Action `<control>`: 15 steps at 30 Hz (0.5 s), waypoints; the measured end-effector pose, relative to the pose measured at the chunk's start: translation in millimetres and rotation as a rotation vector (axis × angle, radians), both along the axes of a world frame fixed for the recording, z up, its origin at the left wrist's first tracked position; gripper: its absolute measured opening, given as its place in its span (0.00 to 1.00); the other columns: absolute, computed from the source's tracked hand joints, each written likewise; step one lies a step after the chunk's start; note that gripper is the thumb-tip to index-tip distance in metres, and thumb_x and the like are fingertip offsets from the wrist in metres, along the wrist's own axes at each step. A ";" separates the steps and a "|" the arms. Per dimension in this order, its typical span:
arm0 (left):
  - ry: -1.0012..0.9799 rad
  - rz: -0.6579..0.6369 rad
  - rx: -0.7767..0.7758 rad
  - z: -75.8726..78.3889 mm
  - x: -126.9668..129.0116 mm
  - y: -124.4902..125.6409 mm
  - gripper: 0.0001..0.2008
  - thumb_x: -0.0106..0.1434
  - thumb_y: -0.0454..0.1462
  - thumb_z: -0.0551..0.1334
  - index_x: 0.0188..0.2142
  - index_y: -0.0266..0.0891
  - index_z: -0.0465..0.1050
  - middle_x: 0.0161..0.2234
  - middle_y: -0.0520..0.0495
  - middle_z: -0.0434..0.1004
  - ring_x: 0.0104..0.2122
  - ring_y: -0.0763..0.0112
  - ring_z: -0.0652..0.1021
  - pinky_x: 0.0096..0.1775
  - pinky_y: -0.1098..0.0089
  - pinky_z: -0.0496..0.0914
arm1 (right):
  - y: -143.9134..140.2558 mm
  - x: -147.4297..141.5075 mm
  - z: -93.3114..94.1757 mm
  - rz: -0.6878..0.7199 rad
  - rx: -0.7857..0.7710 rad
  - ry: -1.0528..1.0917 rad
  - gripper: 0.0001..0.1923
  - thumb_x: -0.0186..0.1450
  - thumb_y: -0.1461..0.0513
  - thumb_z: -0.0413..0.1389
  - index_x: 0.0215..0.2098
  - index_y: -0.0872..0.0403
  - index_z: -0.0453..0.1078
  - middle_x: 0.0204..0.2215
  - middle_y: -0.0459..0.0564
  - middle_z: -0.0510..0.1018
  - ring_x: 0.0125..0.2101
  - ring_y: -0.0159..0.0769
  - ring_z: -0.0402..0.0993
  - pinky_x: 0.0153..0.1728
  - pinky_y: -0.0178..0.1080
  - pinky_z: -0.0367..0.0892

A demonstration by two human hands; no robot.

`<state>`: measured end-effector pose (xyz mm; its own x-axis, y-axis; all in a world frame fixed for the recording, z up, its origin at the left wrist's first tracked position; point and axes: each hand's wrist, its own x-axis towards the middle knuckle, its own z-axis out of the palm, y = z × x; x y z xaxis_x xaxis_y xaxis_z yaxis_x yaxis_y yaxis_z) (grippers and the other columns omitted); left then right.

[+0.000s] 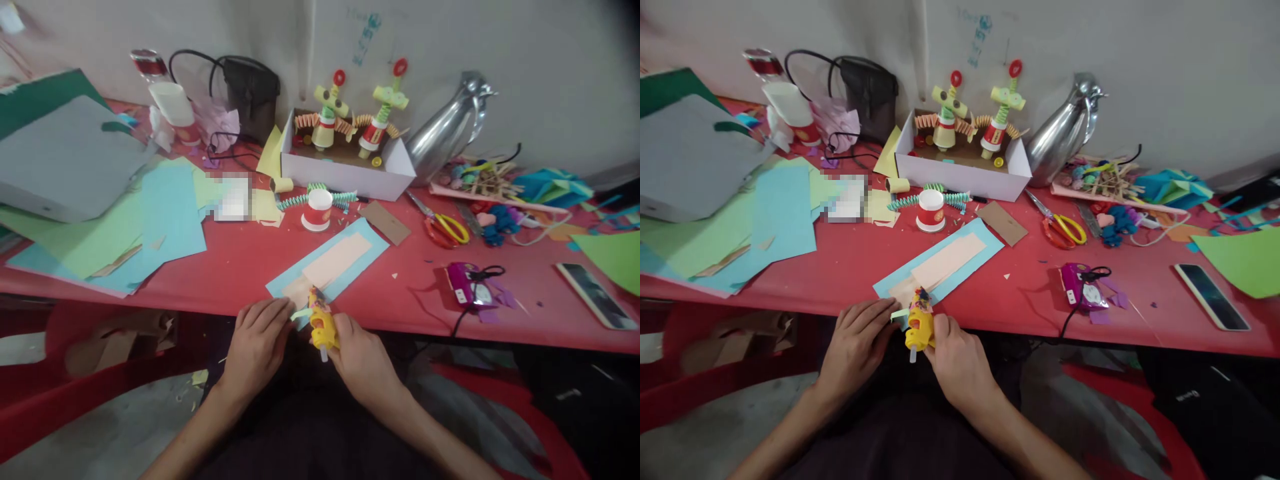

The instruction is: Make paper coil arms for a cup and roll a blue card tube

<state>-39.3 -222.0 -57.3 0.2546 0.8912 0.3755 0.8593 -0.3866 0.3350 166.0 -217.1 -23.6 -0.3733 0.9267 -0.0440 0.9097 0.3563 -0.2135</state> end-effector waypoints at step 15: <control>0.026 0.008 0.037 2.8 -2.3 5.7 0.14 0.66 0.32 0.59 0.50 0.41 0.75 0.48 0.44 0.81 0.47 0.60 0.77 0.49 0.57 0.67 | 8.5 22.9 2.8 -0.013 -0.020 -0.017 0.11 0.67 0.59 0.59 0.38 0.52 0.59 0.31 0.48 0.77 0.29 0.40 0.78 0.24 0.37 0.57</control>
